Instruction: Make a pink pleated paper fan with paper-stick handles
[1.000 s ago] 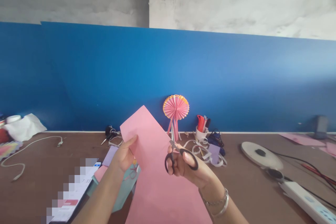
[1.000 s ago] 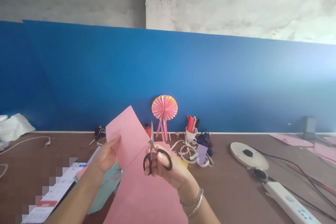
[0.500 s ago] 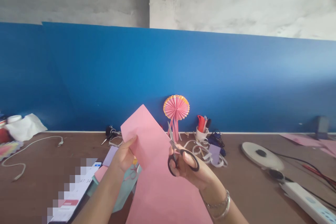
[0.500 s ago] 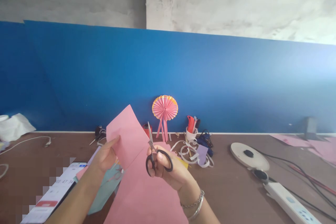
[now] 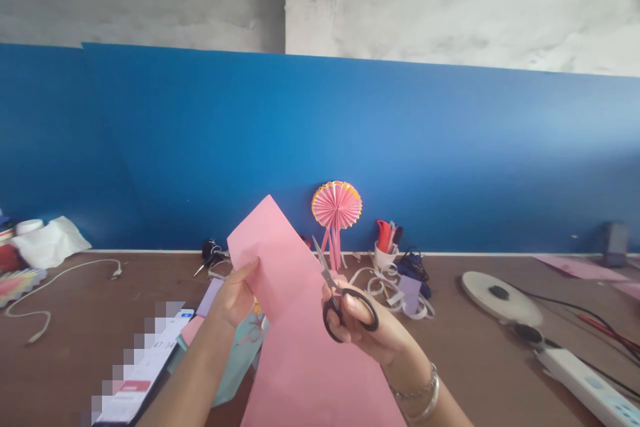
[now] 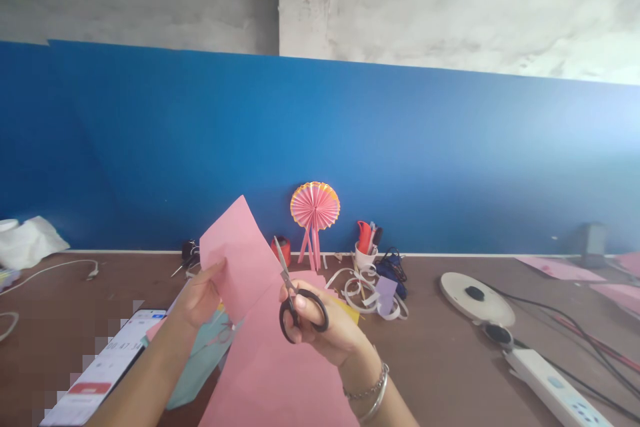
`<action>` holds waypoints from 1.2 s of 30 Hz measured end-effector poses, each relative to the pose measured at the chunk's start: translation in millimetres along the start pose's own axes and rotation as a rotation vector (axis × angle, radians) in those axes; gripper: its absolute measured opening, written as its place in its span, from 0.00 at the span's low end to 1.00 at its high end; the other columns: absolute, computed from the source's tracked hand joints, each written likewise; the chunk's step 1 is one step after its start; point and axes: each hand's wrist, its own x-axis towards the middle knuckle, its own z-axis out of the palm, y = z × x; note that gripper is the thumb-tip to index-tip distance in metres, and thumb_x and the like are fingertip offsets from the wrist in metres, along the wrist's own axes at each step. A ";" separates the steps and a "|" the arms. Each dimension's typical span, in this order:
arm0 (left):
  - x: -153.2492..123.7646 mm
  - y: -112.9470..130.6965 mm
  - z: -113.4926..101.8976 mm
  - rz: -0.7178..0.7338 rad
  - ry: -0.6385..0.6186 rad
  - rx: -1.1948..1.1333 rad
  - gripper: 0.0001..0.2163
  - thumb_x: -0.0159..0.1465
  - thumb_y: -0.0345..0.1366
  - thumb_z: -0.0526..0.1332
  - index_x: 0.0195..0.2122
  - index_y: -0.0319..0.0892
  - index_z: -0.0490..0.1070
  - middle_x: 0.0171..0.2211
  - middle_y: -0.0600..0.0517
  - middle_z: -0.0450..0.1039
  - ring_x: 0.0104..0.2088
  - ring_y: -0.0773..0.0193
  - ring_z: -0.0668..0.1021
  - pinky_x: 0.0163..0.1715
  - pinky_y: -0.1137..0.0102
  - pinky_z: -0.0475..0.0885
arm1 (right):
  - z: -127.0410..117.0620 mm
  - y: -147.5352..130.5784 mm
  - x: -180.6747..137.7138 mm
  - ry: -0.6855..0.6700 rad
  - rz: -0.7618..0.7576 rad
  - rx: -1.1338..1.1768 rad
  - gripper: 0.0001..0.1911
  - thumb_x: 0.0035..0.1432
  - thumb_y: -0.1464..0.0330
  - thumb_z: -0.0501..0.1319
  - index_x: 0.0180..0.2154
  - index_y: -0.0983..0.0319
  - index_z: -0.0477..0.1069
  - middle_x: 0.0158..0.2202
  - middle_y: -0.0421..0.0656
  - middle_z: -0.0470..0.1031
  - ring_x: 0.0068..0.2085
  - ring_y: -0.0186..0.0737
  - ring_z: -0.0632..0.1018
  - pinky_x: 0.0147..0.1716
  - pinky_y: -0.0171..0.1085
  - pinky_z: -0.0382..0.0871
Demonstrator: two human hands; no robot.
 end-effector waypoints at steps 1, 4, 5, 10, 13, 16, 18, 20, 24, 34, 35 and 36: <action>-0.1 0.5 0.1 -0.002 0.010 -0.002 0.13 0.60 0.24 0.58 0.46 0.38 0.72 0.35 0.48 0.80 0.36 0.60 0.81 0.38 0.70 0.76 | 0.6 -0.4 0.2 0.007 0.000 -0.009 0.19 0.54 0.56 0.63 0.38 0.65 0.66 0.23 0.38 0.66 0.20 0.26 0.61 0.21 0.30 0.52; -0.1 1.9 0.1 -0.018 0.034 0.002 0.14 0.59 0.24 0.58 0.46 0.37 0.72 0.33 0.48 0.80 0.35 0.59 0.81 0.39 0.68 0.76 | 0.9 -0.6 0.6 0.028 0.005 -0.034 0.20 0.53 0.56 0.64 0.37 0.65 0.66 0.21 0.37 0.65 0.19 0.25 0.59 0.19 0.29 0.48; -0.2 2.2 0.2 -0.025 0.034 0.006 0.13 0.59 0.25 0.58 0.46 0.37 0.72 0.33 0.47 0.80 0.35 0.59 0.81 0.39 0.68 0.76 | 0.5 -0.3 0.6 0.034 0.013 -0.038 0.20 0.53 0.56 0.64 0.37 0.65 0.66 0.21 0.37 0.65 0.18 0.25 0.59 0.18 0.29 0.48; -1.4 2.9 1.1 -0.030 0.027 0.011 0.10 0.60 0.24 0.58 0.42 0.36 0.73 0.33 0.47 0.80 0.33 0.60 0.81 0.35 0.70 0.76 | -1.7 2.6 1.0 0.064 0.043 -0.024 0.18 0.53 0.58 0.65 0.36 0.65 0.66 0.21 0.36 0.65 0.18 0.24 0.60 0.18 0.28 0.48; -0.9 2.3 0.8 -0.029 0.020 0.005 0.09 0.60 0.24 0.58 0.40 0.36 0.74 0.33 0.47 0.80 0.33 0.60 0.81 0.34 0.70 0.77 | -0.7 3.6 2.0 0.085 0.044 -0.029 0.18 0.52 0.58 0.66 0.35 0.66 0.66 0.20 0.35 0.65 0.17 0.23 0.60 0.17 0.28 0.47; 1.0 0.9 -1.2 -0.012 0.012 -0.010 0.10 0.59 0.24 0.58 0.41 0.36 0.74 0.33 0.47 0.80 0.33 0.61 0.81 0.34 0.70 0.77 | 1.6 3.9 3.8 0.088 0.034 -0.044 0.17 0.51 0.59 0.66 0.33 0.65 0.65 0.19 0.34 0.64 0.16 0.22 0.58 0.16 0.28 0.45; 2.4 -0.1 -3.1 -0.015 0.012 -0.011 0.11 0.59 0.24 0.58 0.43 0.36 0.73 0.33 0.48 0.80 0.33 0.61 0.81 0.36 0.70 0.77 | 2.7 4.4 4.9 0.075 0.020 -0.051 0.17 0.50 0.59 0.67 0.32 0.65 0.65 0.18 0.34 0.63 0.16 0.22 0.58 0.16 0.28 0.45; 3.6 -0.8 -5.3 -0.020 0.016 -0.008 0.13 0.59 0.25 0.59 0.45 0.37 0.73 0.33 0.48 0.80 0.34 0.60 0.81 0.38 0.69 0.76 | 2.5 5.1 5.6 0.063 0.018 -0.054 0.17 0.50 0.59 0.67 0.31 0.65 0.65 0.17 0.33 0.62 0.15 0.22 0.57 0.16 0.28 0.45; 5.6 -2.0 -9.2 -0.004 -0.012 -0.012 0.15 0.59 0.25 0.59 0.48 0.39 0.71 0.36 0.47 0.80 0.36 0.59 0.81 0.41 0.68 0.76 | 0.4 6.2 5.7 0.065 0.049 -0.039 0.18 0.49 0.59 0.67 0.34 0.65 0.65 0.18 0.34 0.64 0.16 0.24 0.60 0.16 0.28 0.47; 8.5 -24.9 -9.7 -0.089 -0.063 0.000 0.15 0.58 0.25 0.60 0.47 0.36 0.70 0.37 0.45 0.80 0.37 0.57 0.81 0.40 0.66 0.76 | 1.7 10.2 10.0 0.091 0.016 -0.048 0.19 0.55 0.55 0.61 0.25 0.64 0.64 0.21 0.39 0.67 0.23 0.30 0.66 0.22 0.32 0.51; 9.5 -26.6 -10.7 -0.096 -0.063 -0.005 0.15 0.58 0.25 0.60 0.47 0.36 0.70 0.37 0.44 0.80 0.37 0.57 0.81 0.40 0.66 0.76 | 1.5 11.3 10.7 0.104 0.009 -0.038 0.19 0.55 0.55 0.61 0.26 0.64 0.64 0.21 0.39 0.67 0.22 0.30 0.66 0.22 0.32 0.52; 10.6 -27.7 -11.9 -0.104 -0.069 -0.010 0.15 0.58 0.25 0.60 0.48 0.35 0.70 0.37 0.44 0.80 0.37 0.57 0.81 0.41 0.66 0.76 | 1.4 12.3 11.3 0.120 0.001 -0.027 0.18 0.54 0.55 0.62 0.26 0.64 0.64 0.22 0.39 0.68 0.22 0.29 0.65 0.23 0.32 0.52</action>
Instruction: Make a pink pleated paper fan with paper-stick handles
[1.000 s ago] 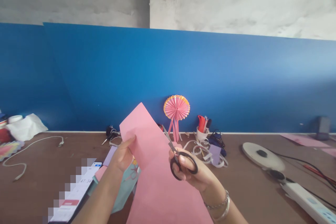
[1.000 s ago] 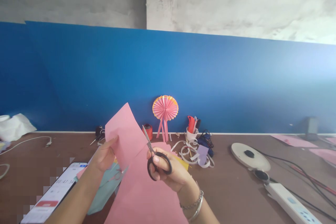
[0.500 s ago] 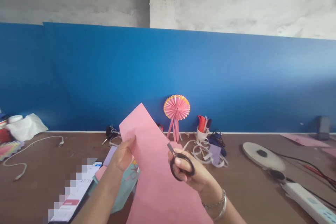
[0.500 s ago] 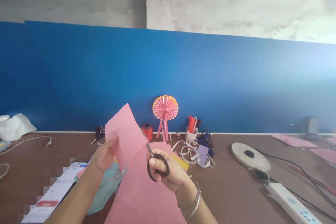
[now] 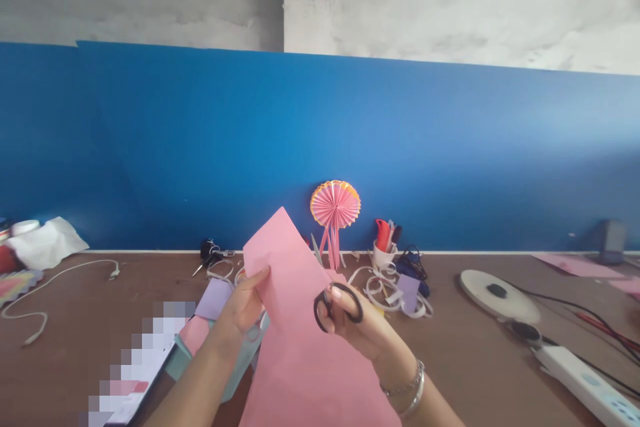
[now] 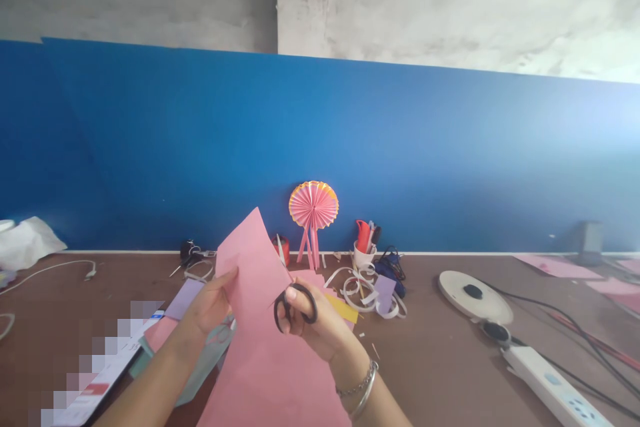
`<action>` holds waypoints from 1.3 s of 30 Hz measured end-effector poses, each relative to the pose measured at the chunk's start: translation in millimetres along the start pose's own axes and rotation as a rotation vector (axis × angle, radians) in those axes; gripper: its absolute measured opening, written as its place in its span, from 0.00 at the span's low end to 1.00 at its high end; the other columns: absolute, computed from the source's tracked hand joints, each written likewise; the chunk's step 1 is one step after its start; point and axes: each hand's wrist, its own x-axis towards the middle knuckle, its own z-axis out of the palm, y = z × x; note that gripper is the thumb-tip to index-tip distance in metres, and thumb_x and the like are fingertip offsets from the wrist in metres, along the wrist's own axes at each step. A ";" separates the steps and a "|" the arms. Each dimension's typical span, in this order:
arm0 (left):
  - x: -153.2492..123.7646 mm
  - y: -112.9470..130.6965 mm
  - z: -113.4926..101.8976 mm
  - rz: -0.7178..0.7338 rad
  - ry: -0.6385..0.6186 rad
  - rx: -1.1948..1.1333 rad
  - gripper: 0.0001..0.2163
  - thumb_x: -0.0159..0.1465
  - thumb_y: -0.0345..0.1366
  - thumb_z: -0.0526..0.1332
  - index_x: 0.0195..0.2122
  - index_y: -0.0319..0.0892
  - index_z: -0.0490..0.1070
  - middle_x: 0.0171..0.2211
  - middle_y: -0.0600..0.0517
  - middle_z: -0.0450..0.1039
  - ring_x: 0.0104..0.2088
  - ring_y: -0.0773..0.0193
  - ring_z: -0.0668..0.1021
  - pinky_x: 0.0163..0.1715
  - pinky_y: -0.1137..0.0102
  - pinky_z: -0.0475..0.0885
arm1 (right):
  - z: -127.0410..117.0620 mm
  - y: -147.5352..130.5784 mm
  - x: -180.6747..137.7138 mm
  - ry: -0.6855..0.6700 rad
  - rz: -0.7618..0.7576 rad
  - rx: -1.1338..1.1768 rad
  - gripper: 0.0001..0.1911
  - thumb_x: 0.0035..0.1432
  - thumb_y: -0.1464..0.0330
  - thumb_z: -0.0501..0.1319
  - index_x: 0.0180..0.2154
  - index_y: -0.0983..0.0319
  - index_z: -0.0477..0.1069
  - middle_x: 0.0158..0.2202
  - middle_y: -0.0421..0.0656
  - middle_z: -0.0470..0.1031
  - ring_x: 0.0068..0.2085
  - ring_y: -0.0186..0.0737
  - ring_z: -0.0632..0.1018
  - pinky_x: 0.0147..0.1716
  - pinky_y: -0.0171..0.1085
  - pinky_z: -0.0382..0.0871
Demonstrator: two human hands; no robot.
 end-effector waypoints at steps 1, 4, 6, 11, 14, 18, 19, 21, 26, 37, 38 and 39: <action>0.8 -0.3 -1.2 -0.004 -0.003 -0.004 0.15 0.58 0.25 0.60 0.48 0.35 0.70 0.38 0.43 0.79 0.38 0.57 0.81 0.41 0.65 0.76 | 0.2 0.7 0.5 0.016 -0.007 0.015 0.18 0.54 0.55 0.62 0.27 0.63 0.64 0.22 0.38 0.68 0.21 0.29 0.64 0.22 0.32 0.52; 2.0 1.2 -2.9 -0.017 0.012 -0.007 0.15 0.59 0.26 0.60 0.48 0.36 0.69 0.37 0.44 0.79 0.38 0.56 0.81 0.42 0.65 0.76 | 1.8 1.5 1.8 0.054 -0.005 0.099 0.19 0.51 0.56 0.65 0.26 0.62 0.61 0.22 0.37 0.68 0.20 0.27 0.63 0.22 0.31 0.51; 2.0 2.7 -2.6 -0.010 0.028 0.003 0.16 0.58 0.26 0.61 0.48 0.36 0.70 0.36 0.45 0.80 0.37 0.56 0.81 0.41 0.65 0.76 | 2.8 1.6 2.6 0.073 0.011 0.156 0.19 0.50 0.57 0.66 0.26 0.62 0.61 0.22 0.37 0.68 0.20 0.26 0.63 0.21 0.31 0.51; 3.0 4.5 -3.0 0.011 0.030 0.023 0.14 0.59 0.26 0.60 0.47 0.36 0.71 0.35 0.47 0.80 0.37 0.57 0.81 0.41 0.65 0.76 | 3.1 3.4 4.5 0.102 0.024 0.190 0.20 0.49 0.56 0.67 0.24 0.63 0.61 0.22 0.37 0.66 0.19 0.24 0.61 0.18 0.29 0.45; 4.7 4.4 -6.1 0.019 0.021 0.027 0.13 0.59 0.27 0.61 0.45 0.36 0.71 0.36 0.47 0.80 0.38 0.57 0.81 0.40 0.65 0.76 | 3.0 4.2 5.3 0.122 0.033 0.193 0.21 0.48 0.56 0.67 0.24 0.63 0.61 0.21 0.37 0.66 0.18 0.23 0.59 0.17 0.29 0.41; 6.4 4.4 -9.6 0.012 0.006 0.030 0.12 0.58 0.27 0.61 0.45 0.37 0.72 0.37 0.47 0.80 0.39 0.56 0.81 0.40 0.64 0.76 | 3.1 4.1 5.1 0.130 0.039 0.202 0.21 0.48 0.57 0.68 0.25 0.63 0.60 0.21 0.36 0.65 0.18 0.22 0.58 0.17 0.28 0.42; 6.6 4.5 -10.0 0.010 0.004 0.028 0.12 0.58 0.27 0.61 0.44 0.37 0.72 0.36 0.47 0.80 0.39 0.56 0.81 0.40 0.64 0.76 | 3.0 4.0 5.0 0.127 0.037 0.201 0.21 0.48 0.57 0.68 0.25 0.63 0.60 0.21 0.36 0.65 0.18 0.22 0.58 0.17 0.28 0.43; 6.9 4.8 -10.2 0.008 -0.007 0.025 0.12 0.59 0.27 0.61 0.44 0.37 0.71 0.37 0.47 0.80 0.39 0.56 0.81 0.41 0.63 0.75 | 2.6 3.9 4.5 0.125 0.035 0.201 0.21 0.48 0.57 0.68 0.26 0.62 0.60 0.21 0.36 0.66 0.18 0.22 0.59 0.17 0.28 0.43; 7.3 5.3 -10.2 -0.001 -0.024 0.039 0.10 0.60 0.28 0.60 0.43 0.37 0.72 0.37 0.47 0.80 0.39 0.56 0.81 0.40 0.64 0.76 | 0.7 4.3 3.6 0.139 0.051 0.189 0.21 0.47 0.57 0.68 0.27 0.62 0.59 0.20 0.35 0.65 0.17 0.22 0.58 0.17 0.28 0.40; 6.1 6.8 -12.0 -0.009 -0.023 0.035 0.12 0.60 0.28 0.60 0.45 0.37 0.71 0.39 0.47 0.80 0.41 0.55 0.80 0.43 0.63 0.75 | 4.1 0.8 4.0 0.144 0.024 0.127 0.21 0.46 0.58 0.69 0.26 0.62 0.59 0.19 0.34 0.65 0.16 0.21 0.56 0.16 0.28 0.39; 5.0 7.2 -10.5 -0.011 -0.016 0.035 0.12 0.60 0.28 0.59 0.45 0.36 0.71 0.38 0.47 0.80 0.40 0.56 0.80 0.42 0.63 0.75 | 4.1 0.9 4.1 0.145 0.018 0.121 0.21 0.46 0.58 0.69 0.25 0.62 0.59 0.19 0.34 0.65 0.16 0.22 0.57 0.16 0.28 0.40; 3.8 7.4 -8.7 -0.014 -0.009 0.037 0.12 0.60 0.27 0.59 0.45 0.36 0.71 0.38 0.46 0.80 0.40 0.56 0.80 0.41 0.64 0.76 | 4.0 1.1 4.2 0.140 0.016 0.112 0.20 0.46 0.58 0.69 0.25 0.62 0.60 0.19 0.35 0.65 0.17 0.22 0.58 0.16 0.28 0.42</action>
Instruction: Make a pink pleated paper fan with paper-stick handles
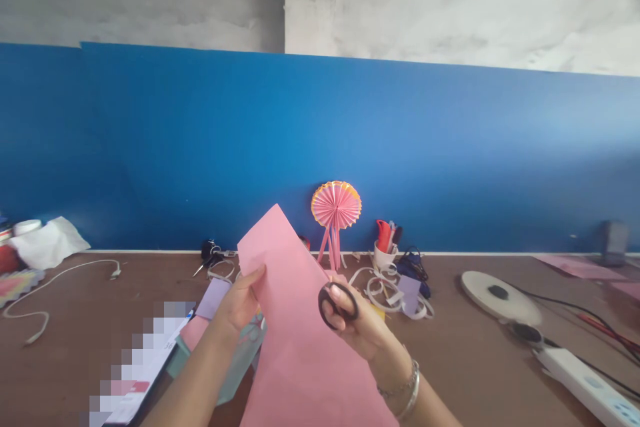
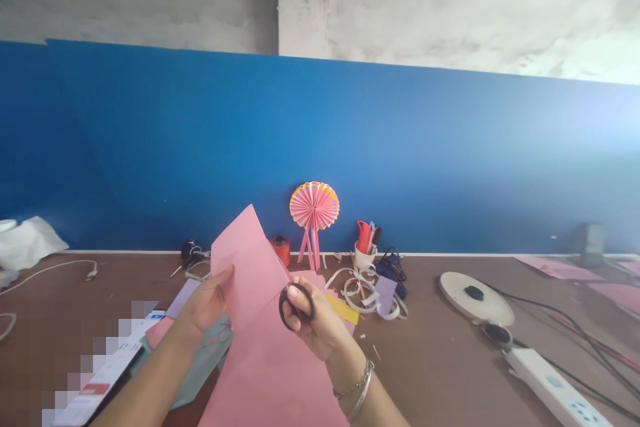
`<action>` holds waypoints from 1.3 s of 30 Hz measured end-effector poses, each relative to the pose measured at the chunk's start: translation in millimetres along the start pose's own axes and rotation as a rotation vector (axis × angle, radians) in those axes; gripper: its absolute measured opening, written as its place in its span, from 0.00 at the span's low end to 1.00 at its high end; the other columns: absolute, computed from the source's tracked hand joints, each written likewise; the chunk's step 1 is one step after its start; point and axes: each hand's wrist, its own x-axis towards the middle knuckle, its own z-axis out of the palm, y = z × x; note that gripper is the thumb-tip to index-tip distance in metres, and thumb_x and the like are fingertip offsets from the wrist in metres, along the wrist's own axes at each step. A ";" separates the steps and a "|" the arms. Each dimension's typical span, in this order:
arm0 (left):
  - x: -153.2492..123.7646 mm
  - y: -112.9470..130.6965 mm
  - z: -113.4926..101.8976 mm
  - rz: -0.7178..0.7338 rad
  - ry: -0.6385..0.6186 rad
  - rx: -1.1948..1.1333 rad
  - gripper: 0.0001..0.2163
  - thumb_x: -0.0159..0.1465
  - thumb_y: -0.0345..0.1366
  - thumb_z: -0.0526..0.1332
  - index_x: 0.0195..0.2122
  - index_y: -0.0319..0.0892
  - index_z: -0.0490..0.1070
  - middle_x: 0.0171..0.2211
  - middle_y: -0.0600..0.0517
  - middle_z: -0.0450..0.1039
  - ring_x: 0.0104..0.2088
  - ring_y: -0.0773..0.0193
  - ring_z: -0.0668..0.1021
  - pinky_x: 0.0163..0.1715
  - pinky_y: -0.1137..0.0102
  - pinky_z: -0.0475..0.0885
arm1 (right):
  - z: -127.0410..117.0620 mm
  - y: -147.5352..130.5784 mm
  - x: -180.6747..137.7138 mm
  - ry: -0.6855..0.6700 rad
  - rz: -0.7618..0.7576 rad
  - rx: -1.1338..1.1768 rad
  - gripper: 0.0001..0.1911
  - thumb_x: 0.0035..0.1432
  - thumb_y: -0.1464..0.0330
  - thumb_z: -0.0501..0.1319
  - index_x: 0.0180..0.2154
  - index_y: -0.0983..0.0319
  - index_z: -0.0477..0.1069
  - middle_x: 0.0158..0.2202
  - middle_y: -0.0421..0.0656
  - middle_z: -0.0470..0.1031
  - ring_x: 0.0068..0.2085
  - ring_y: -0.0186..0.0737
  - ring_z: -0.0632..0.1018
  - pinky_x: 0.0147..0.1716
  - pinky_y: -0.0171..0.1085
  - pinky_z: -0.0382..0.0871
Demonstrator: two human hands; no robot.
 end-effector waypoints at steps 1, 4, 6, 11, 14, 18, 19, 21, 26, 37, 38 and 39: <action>-1.2 0.0 1.9 -0.004 0.008 0.003 0.12 0.60 0.27 0.59 0.46 0.36 0.71 0.37 0.46 0.80 0.39 0.56 0.81 0.40 0.64 0.76 | -0.3 0.3 0.1 -0.007 -0.001 -0.008 0.20 0.47 0.58 0.68 0.25 0.63 0.60 0.20 0.35 0.66 0.17 0.22 0.59 0.17 0.28 0.43; -3.5 -2.0 6.3 -0.006 0.013 0.004 0.15 0.60 0.26 0.59 0.48 0.35 0.69 0.36 0.45 0.80 0.39 0.55 0.81 0.40 0.65 0.76 | -1.7 1.5 0.7 -0.004 0.007 -0.013 0.18 0.47 0.57 0.68 0.27 0.63 0.64 0.20 0.36 0.66 0.18 0.25 0.61 0.18 0.29 0.48; -3.5 -4.6 7.4 -0.005 0.008 -0.003 0.16 0.59 0.25 0.58 0.50 0.35 0.68 0.37 0.45 0.80 0.39 0.55 0.81 0.41 0.64 0.76 | -3.2 2.4 1.3 0.033 0.004 0.007 0.17 0.48 0.58 0.68 0.30 0.62 0.66 0.19 0.35 0.66 0.19 0.27 0.63 0.20 0.30 0.53; -1.1 -9.7 6.3 -0.045 0.003 0.007 0.17 0.59 0.25 0.59 0.51 0.34 0.68 0.38 0.43 0.79 0.39 0.54 0.81 0.42 0.63 0.76 | -7.7 5.4 3.5 0.026 -0.030 0.030 0.15 0.50 0.59 0.67 0.32 0.63 0.69 0.21 0.36 0.66 0.21 0.29 0.64 0.22 0.31 0.55; -0.6 -10.7 6.3 -0.016 0.019 0.000 0.17 0.58 0.25 0.60 0.50 0.34 0.69 0.38 0.43 0.79 0.40 0.54 0.80 0.42 0.64 0.76 | -8.2 7.8 4.8 0.023 -0.058 0.026 0.14 0.51 0.59 0.66 0.30 0.63 0.69 0.21 0.36 0.66 0.21 0.28 0.63 0.22 0.31 0.54; -1.5 -10.3 7.6 -0.011 0.005 -0.009 0.17 0.59 0.25 0.60 0.50 0.34 0.69 0.40 0.43 0.79 0.41 0.54 0.80 0.42 0.64 0.76 | -5.2 10.1 4.6 0.047 -0.102 0.041 0.14 0.52 0.59 0.65 0.27 0.63 0.68 0.20 0.36 0.64 0.21 0.28 0.61 0.21 0.31 0.53; -1.9 -9.9 8.0 -0.022 0.003 -0.005 0.17 0.59 0.25 0.59 0.51 0.34 0.68 0.40 0.43 0.79 0.40 0.54 0.80 0.43 0.64 0.76 | -4.2 10.1 4.2 0.047 -0.103 0.048 0.14 0.52 0.59 0.65 0.27 0.63 0.68 0.20 0.36 0.64 0.21 0.28 0.61 0.21 0.31 0.53; -2.5 -8.8 8.9 -0.032 0.009 -0.004 0.18 0.59 0.25 0.59 0.52 0.34 0.67 0.39 0.43 0.79 0.40 0.53 0.80 0.43 0.63 0.76 | -2.4 8.8 3.2 0.040 -0.091 0.056 0.14 0.51 0.59 0.66 0.28 0.62 0.69 0.21 0.36 0.64 0.21 0.28 0.61 0.21 0.32 0.53; -2.1 -7.4 10.3 -0.104 0.020 -0.026 0.19 0.58 0.23 0.58 0.52 0.33 0.65 0.35 0.43 0.80 0.37 0.52 0.81 0.43 0.59 0.76 | -4.0 1.9 2.7 0.040 0.010 0.131 0.17 0.49 0.56 0.66 0.26 0.62 0.67 0.21 0.38 0.67 0.20 0.28 0.63 0.20 0.31 0.55; 4.3 -15.3 5.8 -0.089 0.011 0.002 0.16 0.57 0.23 0.61 0.47 0.33 0.68 0.32 0.44 0.80 0.34 0.54 0.82 0.39 0.62 0.76 | -10.5 -1.7 4.5 0.078 0.044 -0.028 0.18 0.51 0.55 0.65 0.33 0.63 0.67 0.22 0.39 0.71 0.22 0.30 0.70 0.20 0.29 0.56; 4.9 -15.6 5.3 -0.094 0.013 0.006 0.16 0.57 0.23 0.61 0.47 0.33 0.68 0.32 0.44 0.80 0.34 0.54 0.82 0.39 0.62 0.76 | -11.0 -1.4 4.7 0.085 0.036 -0.085 0.19 0.51 0.55 0.65 0.33 0.63 0.67 0.23 0.40 0.72 0.22 0.31 0.70 0.19 0.29 0.54; 5.2 -15.6 4.9 -0.091 0.020 0.017 0.16 0.56 0.23 0.62 0.47 0.34 0.68 0.32 0.44 0.80 0.33 0.53 0.82 0.38 0.62 0.76 | -11.7 -1.0 5.1 0.097 0.023 -0.134 0.19 0.50 0.55 0.65 0.33 0.63 0.66 0.23 0.41 0.72 0.22 0.31 0.71 0.18 0.28 0.51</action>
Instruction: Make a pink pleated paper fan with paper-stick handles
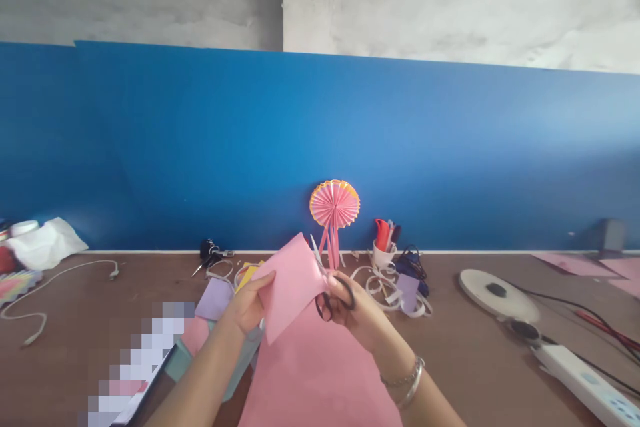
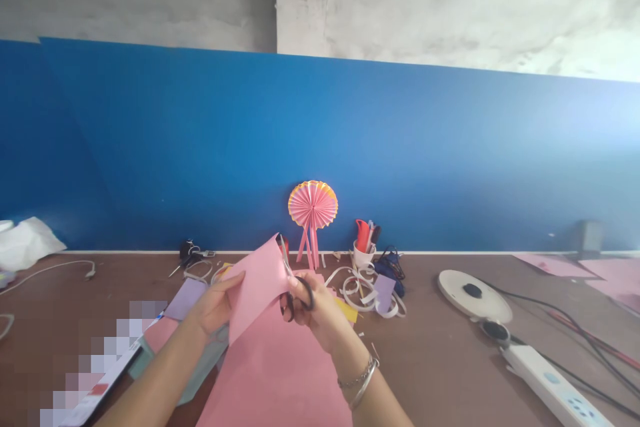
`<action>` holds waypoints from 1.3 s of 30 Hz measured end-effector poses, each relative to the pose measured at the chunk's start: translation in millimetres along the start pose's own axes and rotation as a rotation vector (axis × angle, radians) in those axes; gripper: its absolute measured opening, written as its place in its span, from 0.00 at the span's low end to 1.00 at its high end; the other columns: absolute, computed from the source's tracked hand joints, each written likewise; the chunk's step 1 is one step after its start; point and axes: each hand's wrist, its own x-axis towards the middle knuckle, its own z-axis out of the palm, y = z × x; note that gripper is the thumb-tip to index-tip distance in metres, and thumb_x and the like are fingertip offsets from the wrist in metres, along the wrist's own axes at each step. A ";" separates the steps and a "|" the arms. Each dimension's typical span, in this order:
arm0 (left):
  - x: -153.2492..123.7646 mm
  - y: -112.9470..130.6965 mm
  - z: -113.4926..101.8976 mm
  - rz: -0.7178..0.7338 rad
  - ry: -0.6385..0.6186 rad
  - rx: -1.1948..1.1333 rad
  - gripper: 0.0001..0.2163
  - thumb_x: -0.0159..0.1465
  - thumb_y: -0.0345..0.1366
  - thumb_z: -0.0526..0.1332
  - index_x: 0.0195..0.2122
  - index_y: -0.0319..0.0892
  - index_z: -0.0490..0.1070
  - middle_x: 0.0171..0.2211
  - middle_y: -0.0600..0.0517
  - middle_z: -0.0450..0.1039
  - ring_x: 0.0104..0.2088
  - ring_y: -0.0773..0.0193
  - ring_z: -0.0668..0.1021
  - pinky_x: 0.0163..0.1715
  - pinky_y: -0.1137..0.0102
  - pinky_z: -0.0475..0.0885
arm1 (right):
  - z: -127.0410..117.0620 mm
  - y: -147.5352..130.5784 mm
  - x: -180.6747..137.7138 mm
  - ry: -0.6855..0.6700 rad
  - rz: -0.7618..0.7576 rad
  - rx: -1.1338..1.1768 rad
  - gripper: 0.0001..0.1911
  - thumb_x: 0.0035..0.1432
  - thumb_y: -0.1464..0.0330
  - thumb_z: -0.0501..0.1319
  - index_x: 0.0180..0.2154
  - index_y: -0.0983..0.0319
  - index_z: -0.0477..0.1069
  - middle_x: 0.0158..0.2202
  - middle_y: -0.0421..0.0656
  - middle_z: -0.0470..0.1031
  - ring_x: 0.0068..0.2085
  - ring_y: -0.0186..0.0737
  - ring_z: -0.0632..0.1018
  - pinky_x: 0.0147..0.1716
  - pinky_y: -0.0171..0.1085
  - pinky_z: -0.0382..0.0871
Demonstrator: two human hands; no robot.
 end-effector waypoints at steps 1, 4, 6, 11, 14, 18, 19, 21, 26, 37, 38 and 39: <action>0.1 0.2 -0.2 0.011 0.008 0.013 0.17 0.56 0.23 0.62 0.48 0.34 0.68 0.32 0.44 0.80 0.33 0.54 0.82 0.38 0.62 0.76 | -0.5 0.5 0.6 0.018 -0.008 -0.034 0.20 0.50 0.55 0.65 0.34 0.63 0.65 0.24 0.41 0.73 0.22 0.32 0.72 0.17 0.28 0.50; -0.8 1.4 0.2 0.062 0.015 0.044 0.17 0.56 0.23 0.62 0.48 0.35 0.68 0.34 0.44 0.80 0.33 0.54 0.82 0.37 0.63 0.77 | -0.9 0.9 1.2 0.065 -0.007 -0.068 0.24 0.49 0.55 0.66 0.41 0.62 0.63 0.24 0.42 0.74 0.23 0.35 0.74 0.17 0.28 0.50; -1.7 1.9 0.7 0.066 0.015 0.058 0.17 0.57 0.25 0.62 0.48 0.35 0.68 0.35 0.44 0.80 0.35 0.54 0.82 0.38 0.64 0.77 | 0.2 -0.2 -0.2 0.063 -0.013 -0.079 0.33 0.49 0.55 0.66 0.51 0.61 0.57 0.24 0.41 0.74 0.24 0.37 0.75 0.18 0.29 0.52; -4.0 0.2 1.8 0.106 -0.017 0.024 0.18 0.56 0.25 0.63 0.49 0.37 0.69 0.37 0.46 0.80 0.39 0.55 0.81 0.41 0.66 0.76 | 0.6 -2.9 -4.7 -0.062 -0.076 -0.038 0.40 0.51 0.55 0.64 0.60 0.58 0.49 0.25 0.41 0.75 0.24 0.38 0.75 0.17 0.30 0.49; -5.9 -1.6 2.9 0.145 -0.095 -0.003 0.19 0.56 0.25 0.62 0.50 0.36 0.68 0.41 0.44 0.78 0.44 0.53 0.79 0.46 0.63 0.74 | -3.2 -0.2 -2.9 -0.085 -0.042 0.065 0.26 0.50 0.54 0.64 0.47 0.59 0.64 0.25 0.41 0.75 0.22 0.34 0.73 0.17 0.29 0.46; -8.0 -4.0 4.6 0.216 -0.101 -0.020 0.23 0.55 0.24 0.64 0.53 0.39 0.67 0.45 0.46 0.77 0.47 0.54 0.77 0.50 0.63 0.71 | -6.6 3.5 0.1 -0.118 0.039 0.172 0.17 0.53 0.54 0.62 0.32 0.62 0.68 0.26 0.41 0.74 0.22 0.30 0.71 0.20 0.30 0.53; -8.3 -4.6 4.8 0.220 -0.096 -0.022 0.24 0.55 0.24 0.64 0.54 0.39 0.66 0.45 0.46 0.77 0.47 0.54 0.77 0.51 0.63 0.71 | -6.4 3.4 0.2 -0.127 0.039 0.166 0.17 0.53 0.54 0.62 0.31 0.62 0.69 0.26 0.41 0.74 0.22 0.30 0.71 0.20 0.30 0.54; -8.6 -5.8 4.9 0.204 -0.089 -0.019 0.25 0.54 0.25 0.65 0.54 0.39 0.66 0.44 0.46 0.77 0.47 0.54 0.77 0.51 0.63 0.71 | -5.4 2.1 -0.3 -0.131 0.009 0.101 0.17 0.53 0.54 0.63 0.31 0.62 0.69 0.24 0.40 0.73 0.23 0.31 0.71 0.20 0.31 0.53; -8.7 -8.7 5.5 0.188 -0.091 -0.029 0.26 0.54 0.23 0.64 0.54 0.38 0.65 0.44 0.45 0.78 0.46 0.52 0.77 0.51 0.62 0.71 | -5.7 2.6 -0.5 -0.128 0.001 0.100 0.18 0.52 0.54 0.63 0.34 0.63 0.71 0.26 0.42 0.73 0.27 0.36 0.74 0.24 0.32 0.59; -10.7 -17.3 8.5 0.133 -0.112 -0.054 0.25 0.55 0.22 0.62 0.55 0.38 0.64 0.43 0.44 0.78 0.45 0.52 0.78 0.50 0.60 0.72 | 0.9 7.3 0.1 -0.048 0.012 0.320 0.15 0.49 0.57 0.67 0.29 0.62 0.71 0.22 0.38 0.72 0.24 0.34 0.72 0.25 0.34 0.63; -11.2 -17.7 9.4 0.131 -0.113 -0.054 0.25 0.55 0.22 0.62 0.55 0.38 0.64 0.43 0.44 0.78 0.44 0.52 0.78 0.50 0.60 0.72 | 2.3 6.3 0.0 -0.032 0.007 0.316 0.15 0.49 0.57 0.67 0.29 0.62 0.71 0.22 0.38 0.72 0.24 0.34 0.72 0.25 0.34 0.64; -11.5 -18.2 10.3 0.126 -0.116 -0.055 0.25 0.55 0.22 0.62 0.55 0.38 0.64 0.42 0.44 0.78 0.44 0.52 0.78 0.50 0.60 0.72 | 3.8 5.2 -0.1 -0.011 0.006 0.320 0.15 0.49 0.57 0.67 0.29 0.62 0.70 0.21 0.38 0.72 0.23 0.34 0.72 0.25 0.34 0.64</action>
